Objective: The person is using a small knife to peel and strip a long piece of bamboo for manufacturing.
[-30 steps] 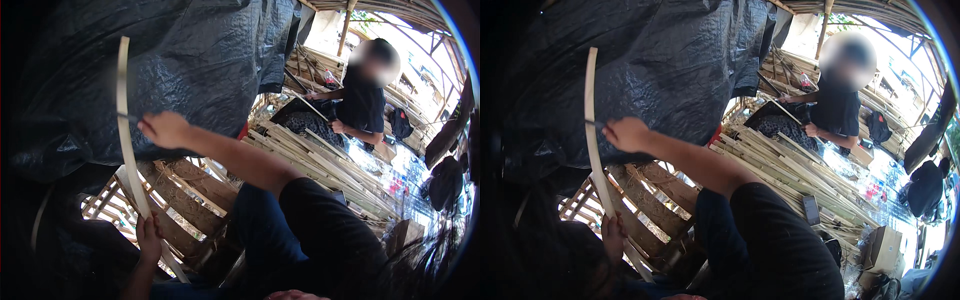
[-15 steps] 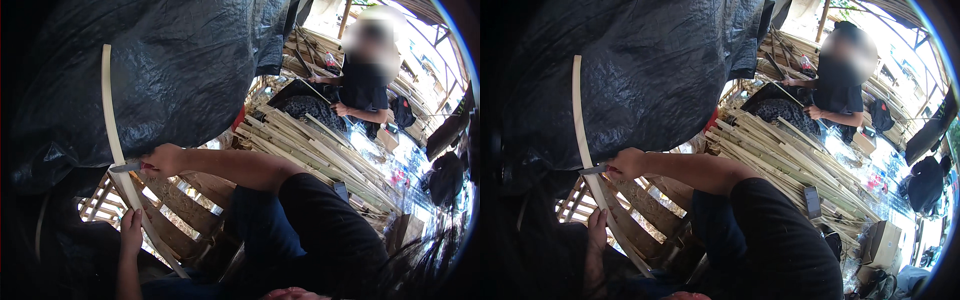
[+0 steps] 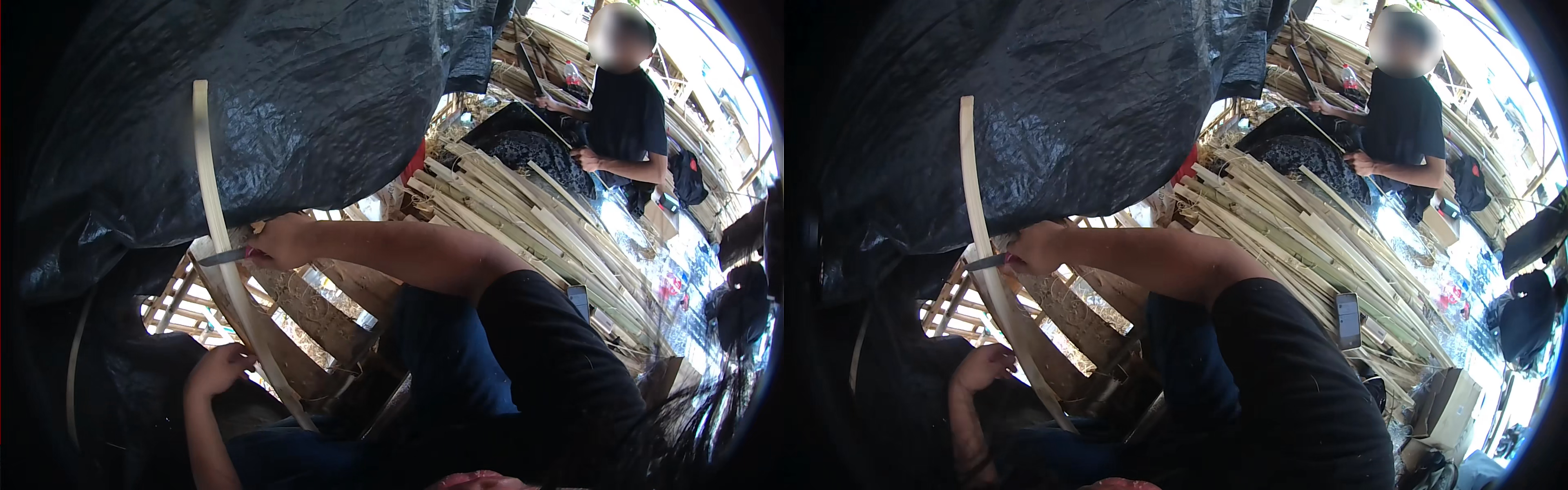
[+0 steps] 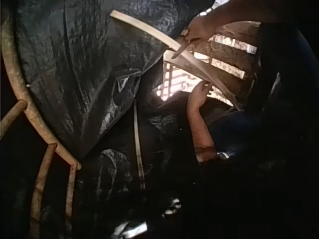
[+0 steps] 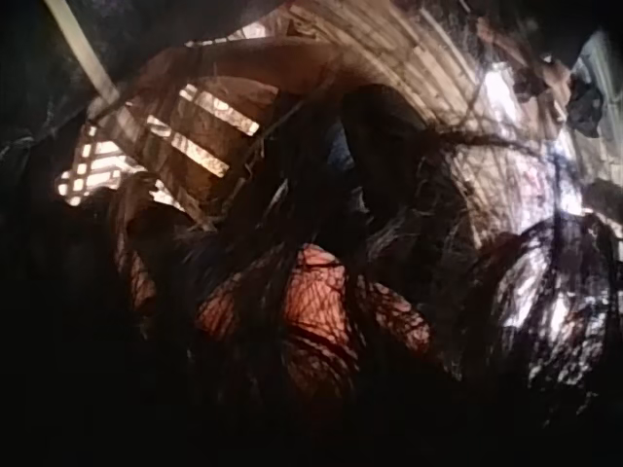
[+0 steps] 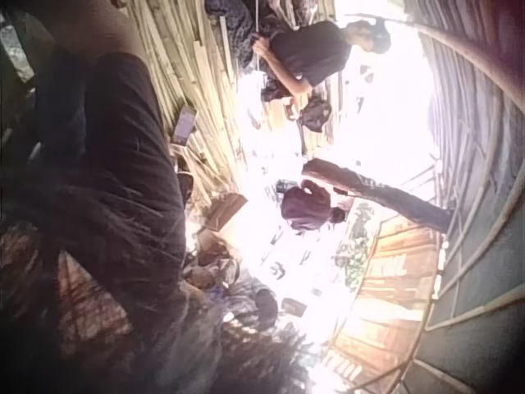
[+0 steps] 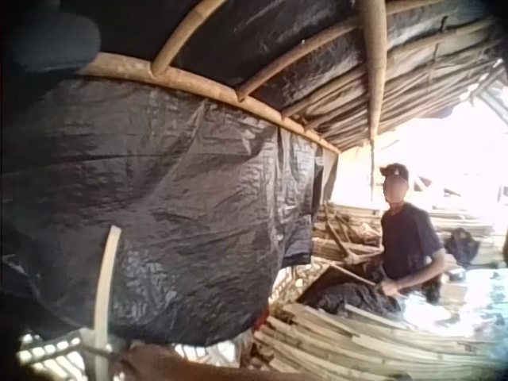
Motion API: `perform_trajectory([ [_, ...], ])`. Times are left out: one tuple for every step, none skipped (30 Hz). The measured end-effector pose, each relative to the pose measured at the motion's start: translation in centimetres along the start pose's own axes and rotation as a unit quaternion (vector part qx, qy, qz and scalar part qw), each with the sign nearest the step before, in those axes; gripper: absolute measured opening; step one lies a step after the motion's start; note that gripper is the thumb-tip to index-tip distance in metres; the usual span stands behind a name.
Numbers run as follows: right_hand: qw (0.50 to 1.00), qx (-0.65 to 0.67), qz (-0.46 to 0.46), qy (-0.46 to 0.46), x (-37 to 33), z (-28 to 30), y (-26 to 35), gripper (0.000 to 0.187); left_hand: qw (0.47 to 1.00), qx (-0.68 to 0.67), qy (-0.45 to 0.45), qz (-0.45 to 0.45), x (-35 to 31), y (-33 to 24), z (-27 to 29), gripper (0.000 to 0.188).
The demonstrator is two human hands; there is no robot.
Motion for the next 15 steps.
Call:
perform_trajectory([
  [1.0, -0.007, -0.006, 0.003, -0.2, 0.1, 0.0, 0.034, 0.998, -0.057, -0.034, -0.002, -0.9, 0.0, 1.3, 0.028],
  [1.0, -0.014, -0.011, 0.003, -0.2, 0.1, 0.0, 0.034, 0.995, -0.058, -0.075, -0.013, -1.7, 0.2, 2.8, 0.028],
  [1.0, -0.013, -0.008, 0.002, -0.2, 0.0, 0.1, 0.034, 0.991, -0.077, -0.102, -0.035, -2.3, -0.1, 3.3, 0.028],
  [1.0, -0.006, -0.014, 0.006, -0.2, -0.1, 0.1, 0.034, 0.985, -0.096, -0.129, -0.058, -2.8, -0.3, 3.7, 0.028],
  [1.0, 0.001, -0.015, 0.01, 0.1, -0.4, 0.4, 0.035, 0.988, -0.092, -0.106, -0.057, -2.3, 0.7, 2.4, 0.028],
  [1.0, 0.001, -0.014, 0.012, 0.2, -0.5, 0.7, 0.035, 0.991, -0.09, -0.079, -0.059, -1.8, 0.5, 1.2, 0.028],
  [1.0, 0.002, -0.016, 0.021, 0.2, -0.7, 0.9, 0.035, 0.995, -0.085, -0.026, -0.039, -1.3, 0.2, -0.7, 0.027],
  [0.999, 0.0, -0.018, 0.03, 0.1, -0.7, 0.9, 0.036, 0.999, -0.052, -0.002, -0.009, -0.7, 0.1, -2.1, 0.028],
  [0.999, -0.001, -0.015, 0.032, 0.3, -1.3, 1.3, 0.036, 0.999, -0.041, 0.001, -0.007, 0.0, 0.5, -2.8, 0.03],
  [0.999, 0.007, -0.004, 0.045, 0.4, -2.4, 2.2, 0.038, 1.0, -0.031, 0.004, -0.004, 0.6, 0.9, -3.4, 0.034],
  [0.998, 0.012, 0.007, 0.055, 0.5, -3.3, 2.9, 0.04, 0.999, -0.032, -0.001, -0.006, 1.0, 0.9, -3.6, 0.034],
  [0.995, -0.034, -0.011, 0.091, 0.1, -4.2, 3.8, 0.043, 0.999, -0.039, -0.02, -0.013, 1.2, 0.9, -3.5, 0.036],
  [0.993, -0.046, 0.004, 0.104, 0.3, -5.3, 3.9, 0.043, 0.998, -0.046, -0.038, -0.021, 1.5, 0.8, -3.3, 0.039],
  [0.991, -0.055, 0.017, 0.119, 0.3, -6.0, 4.7, 0.043, 0.998, -0.047, -0.04, -0.019, 1.8, 1.1, -3.7, 0.039],
  [0.991, -0.055, 0.018, 0.12, 0.3, -5.9, 4.7, 0.043, 0.993, -0.058, -0.097, -0.03, 1.9, 1.1, -2.9, 0.038],
])
Point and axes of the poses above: each hand's wrist, its own x-axis towards the middle knuckle, its own z-axis out of the back of the hand, y = z × x, the point moved 10 cm from there along x, towards the middle knuckle, and after that the axes turned 10 degrees about x, right-handed, at the moved point
